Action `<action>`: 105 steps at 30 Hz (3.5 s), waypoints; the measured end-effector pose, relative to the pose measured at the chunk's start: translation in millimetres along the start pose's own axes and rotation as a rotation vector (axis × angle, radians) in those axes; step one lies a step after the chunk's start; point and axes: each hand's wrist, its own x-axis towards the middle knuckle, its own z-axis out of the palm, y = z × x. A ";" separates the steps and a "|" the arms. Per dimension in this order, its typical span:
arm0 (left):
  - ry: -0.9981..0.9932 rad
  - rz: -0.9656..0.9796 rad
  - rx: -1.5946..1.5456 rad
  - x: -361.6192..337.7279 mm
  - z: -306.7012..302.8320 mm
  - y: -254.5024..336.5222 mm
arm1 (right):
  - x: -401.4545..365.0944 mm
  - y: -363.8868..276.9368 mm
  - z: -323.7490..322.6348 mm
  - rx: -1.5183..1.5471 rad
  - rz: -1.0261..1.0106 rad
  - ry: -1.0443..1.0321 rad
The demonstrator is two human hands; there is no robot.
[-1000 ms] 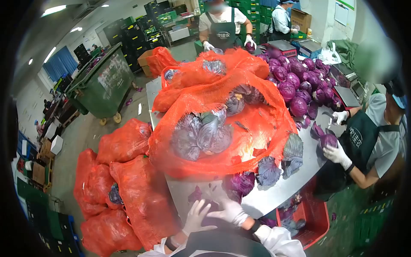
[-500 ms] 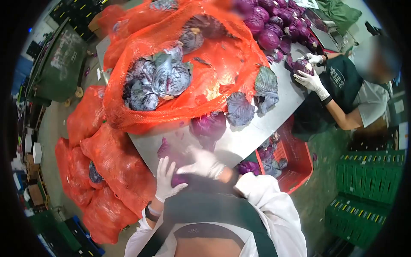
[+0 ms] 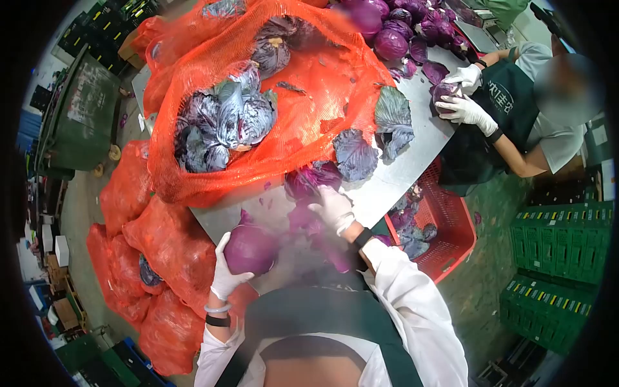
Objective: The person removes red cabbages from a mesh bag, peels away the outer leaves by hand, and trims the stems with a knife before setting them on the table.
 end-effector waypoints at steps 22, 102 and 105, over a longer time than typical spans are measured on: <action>-0.209 -0.717 -1.072 65.6 77.5 18.6 | -57.3 38.1 -110.0 0.046 0.174 0.088; -0.011 -0.131 -0.109 83.6 82.6 22.6 | -49.0 -43.5 -4.3 0.145 0.137 -0.275; 0.006 -0.103 -0.046 86.8 90.1 37.2 | -56.4 18.0 39.3 0.172 -0.032 0.032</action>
